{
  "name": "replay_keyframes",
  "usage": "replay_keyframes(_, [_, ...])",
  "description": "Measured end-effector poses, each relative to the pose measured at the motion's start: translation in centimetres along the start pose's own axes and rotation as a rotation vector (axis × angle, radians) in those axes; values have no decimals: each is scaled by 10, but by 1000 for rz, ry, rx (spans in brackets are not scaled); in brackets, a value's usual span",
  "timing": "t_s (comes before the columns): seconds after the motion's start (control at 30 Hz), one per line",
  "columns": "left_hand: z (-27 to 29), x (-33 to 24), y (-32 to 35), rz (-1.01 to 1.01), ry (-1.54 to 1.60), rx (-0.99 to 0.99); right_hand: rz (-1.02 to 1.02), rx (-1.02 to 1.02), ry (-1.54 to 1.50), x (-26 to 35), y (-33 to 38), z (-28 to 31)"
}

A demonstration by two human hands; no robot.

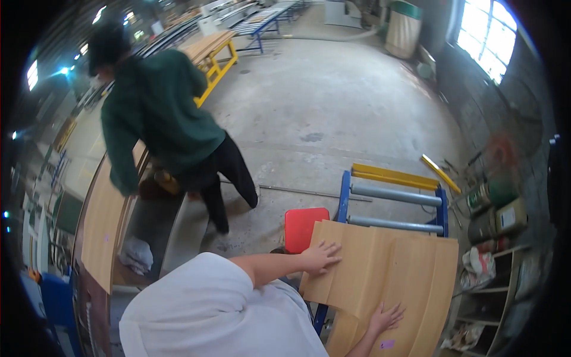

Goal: Moving and stacking large wooden boards from a processing line onto a pallet.

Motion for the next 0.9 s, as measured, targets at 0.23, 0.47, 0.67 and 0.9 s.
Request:
replay_keyframes(0.23, [28,35,12,217,-40,-65,7,-76,155,15,10,-3])
replay_keyframes(0.47, [16,54,4,26,-139,-35,366,-675,8,27,2,-27])
replay_keyframes(0.67, [19,76,8,-91,40,126,415,-206,1,182,96,-58])
replay_keyframes(0.9, [-18,167,234,342,509,-279,570,-877,220,226,172,-7])
Point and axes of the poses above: each hand's wrist, its own y-axis away from the middle knuckle, its own z-axis out of the back of the hand, x = y × z, the point moved 6 cm from there along -y, towards the middle knuckle, and after that the axes turned 14 degrees about -z, right-handed, at the moved point
